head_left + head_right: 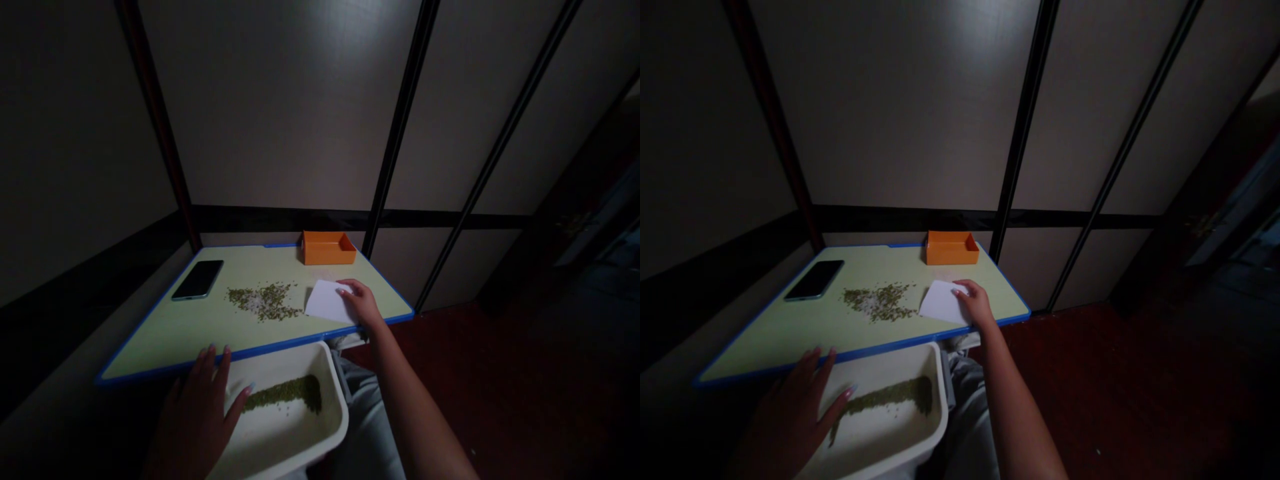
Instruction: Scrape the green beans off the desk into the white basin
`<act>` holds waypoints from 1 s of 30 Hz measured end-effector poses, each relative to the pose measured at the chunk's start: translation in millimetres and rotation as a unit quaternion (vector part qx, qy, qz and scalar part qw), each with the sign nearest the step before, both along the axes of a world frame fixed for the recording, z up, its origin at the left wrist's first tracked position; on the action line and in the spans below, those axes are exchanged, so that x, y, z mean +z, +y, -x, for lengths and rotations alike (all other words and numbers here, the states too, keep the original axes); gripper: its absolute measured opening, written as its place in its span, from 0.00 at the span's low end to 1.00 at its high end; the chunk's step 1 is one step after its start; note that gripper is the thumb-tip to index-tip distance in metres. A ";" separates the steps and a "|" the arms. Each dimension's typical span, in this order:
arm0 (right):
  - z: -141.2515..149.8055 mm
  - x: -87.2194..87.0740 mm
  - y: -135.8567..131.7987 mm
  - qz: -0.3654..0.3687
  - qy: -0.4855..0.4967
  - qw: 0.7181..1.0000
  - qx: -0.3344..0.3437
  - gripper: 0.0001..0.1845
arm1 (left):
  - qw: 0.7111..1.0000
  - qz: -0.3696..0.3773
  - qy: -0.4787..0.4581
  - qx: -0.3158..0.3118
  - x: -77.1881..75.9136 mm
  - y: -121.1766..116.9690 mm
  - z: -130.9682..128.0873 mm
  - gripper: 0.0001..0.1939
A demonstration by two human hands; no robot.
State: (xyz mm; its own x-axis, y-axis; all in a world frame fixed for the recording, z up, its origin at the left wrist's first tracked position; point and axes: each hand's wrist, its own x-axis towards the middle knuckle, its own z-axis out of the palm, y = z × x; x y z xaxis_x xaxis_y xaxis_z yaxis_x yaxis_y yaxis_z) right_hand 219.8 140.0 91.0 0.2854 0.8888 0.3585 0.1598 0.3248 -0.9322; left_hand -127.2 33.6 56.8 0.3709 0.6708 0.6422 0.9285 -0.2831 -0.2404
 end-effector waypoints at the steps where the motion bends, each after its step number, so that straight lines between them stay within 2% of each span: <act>1: -0.1 -0.3 0.1 0.001 0.003 1.000 0.001 0.16 | 1.000 -0.008 -0.001 -0.004 0.7 -0.3 -0.1 0.32; 5: -0.9 -1.6 1.0 0.001 0.013 1.000 0.004 0.16 | 1.000 -0.021 0.001 -0.011 4.4 -2.2 -0.8 0.31; 11: -0.9 -1.1 0.0 0.009 0.016 1.000 0.017 0.16 | 1.000 0.007 -0.006 0.010 6.0 -2.1 -1.5 0.32; 19: -1.3 0.4 -2.1 0.010 0.024 0.999 0.021 0.15 | 1.000 -0.024 0.004 -0.009 6.6 -3.6 -2.6 0.30; 25: 2.7 2.8 -3.2 0.027 0.012 0.999 0.039 0.15 | 1.000 -0.002 -0.003 0.002 7.2 -4.3 -2.9 0.31; 30: 9.1 2.3 -2.5 0.030 -0.008 0.999 0.027 0.15 | 1.000 0.019 0.000 0.018 8.1 -4.6 -4.1 0.32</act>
State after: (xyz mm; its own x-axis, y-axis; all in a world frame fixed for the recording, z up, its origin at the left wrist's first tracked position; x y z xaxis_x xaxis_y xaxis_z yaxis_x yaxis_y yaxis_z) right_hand 210.7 137.5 93.3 0.2303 0.9232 0.3077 0.1585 0.2764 -0.9479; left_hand -123.2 29.1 64.9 0.3453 0.7074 0.6168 0.9385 -0.2576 -0.2299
